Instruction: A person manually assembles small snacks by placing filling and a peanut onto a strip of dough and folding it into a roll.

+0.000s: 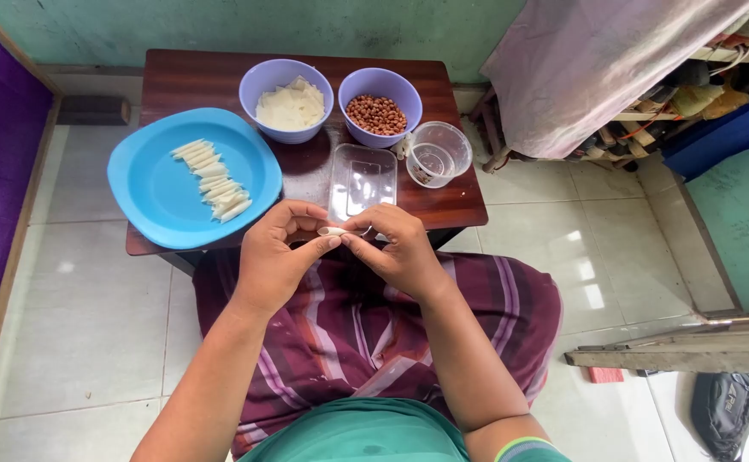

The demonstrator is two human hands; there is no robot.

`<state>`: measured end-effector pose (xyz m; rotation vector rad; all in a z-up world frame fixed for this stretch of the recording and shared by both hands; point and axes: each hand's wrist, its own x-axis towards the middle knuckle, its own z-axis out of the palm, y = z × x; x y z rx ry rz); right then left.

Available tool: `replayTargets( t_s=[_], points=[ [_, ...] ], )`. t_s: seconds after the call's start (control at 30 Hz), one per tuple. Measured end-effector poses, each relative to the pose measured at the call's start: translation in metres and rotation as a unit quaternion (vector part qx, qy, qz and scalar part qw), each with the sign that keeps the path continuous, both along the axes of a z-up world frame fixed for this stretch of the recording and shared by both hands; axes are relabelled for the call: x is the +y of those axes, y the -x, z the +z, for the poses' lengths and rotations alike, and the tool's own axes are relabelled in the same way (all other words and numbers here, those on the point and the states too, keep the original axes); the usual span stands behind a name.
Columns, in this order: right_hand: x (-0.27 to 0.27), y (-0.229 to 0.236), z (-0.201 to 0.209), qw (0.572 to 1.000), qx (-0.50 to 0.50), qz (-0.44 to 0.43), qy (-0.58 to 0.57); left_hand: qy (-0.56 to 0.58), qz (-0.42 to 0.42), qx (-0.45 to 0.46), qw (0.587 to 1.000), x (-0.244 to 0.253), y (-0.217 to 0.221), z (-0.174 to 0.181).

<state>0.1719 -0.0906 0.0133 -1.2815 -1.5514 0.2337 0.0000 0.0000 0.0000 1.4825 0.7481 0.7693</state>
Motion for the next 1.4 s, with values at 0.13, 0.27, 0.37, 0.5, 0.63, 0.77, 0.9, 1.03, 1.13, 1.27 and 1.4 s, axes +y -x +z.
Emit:
replayTargets(
  t_s=[0.13, 0.27, 0.37, 0.5, 0.63, 0.77, 0.9, 1.03, 1.13, 1.27, 1.4],
  points=[
    [0.018, 0.008, 0.007, 0.999, 0.012, 0.022, 0.035, -0.001, -0.006, 0.030, 1.000, 0.016, 0.015, 0.009],
    [0.040, 0.017, 0.008, 0.996, 0.020, 0.053, 0.070, -0.023, 0.005, 0.067, 0.997, 0.032, 0.029, 0.015],
    [0.060, 0.024, 0.004, 0.992, 0.029, 0.069, 0.100, -0.029, 0.027, 0.081, 0.996, 0.046, 0.039, 0.011],
    [0.090, 0.031, -0.003, 0.985, 0.039, 0.079, 0.147, -0.014, 0.056, 0.126, 0.990, 0.067, 0.052, 0.014],
    [0.122, 0.039, 0.001, 0.979, 0.020, 0.106, 0.171, -0.008, 0.079, 0.170, 0.982, 0.092, 0.064, 0.006],
    [0.152, 0.048, 0.002, 0.973, 0.025, 0.128, 0.192, 0.008, 0.090, 0.208, 0.974, 0.117, 0.075, -0.002],
    [0.177, 0.049, -0.010, 0.962, 0.049, 0.131, 0.234, 0.010, 0.100, 0.234, 0.967, 0.132, 0.087, -0.001],
    [0.183, 0.049, -0.010, 0.954, 0.054, 0.132, 0.265, 0.027, 0.090, 0.234, 0.968, 0.134, 0.086, 0.000],
    [0.180, 0.048, -0.013, 0.945, 0.063, 0.130, 0.294, 0.052, 0.071, 0.246, 0.965, 0.132, 0.082, -0.012],
    [0.184, 0.046, -0.017, 0.944, 0.057, 0.123, 0.302, 0.056, 0.067, 0.256, 0.963, 0.137, 0.080, -0.019],
    [0.195, 0.049, -0.016, 0.947, 0.041, 0.122, 0.294, 0.036, 0.078, 0.262, 0.961, 0.150, 0.084, -0.018]
  ],
)
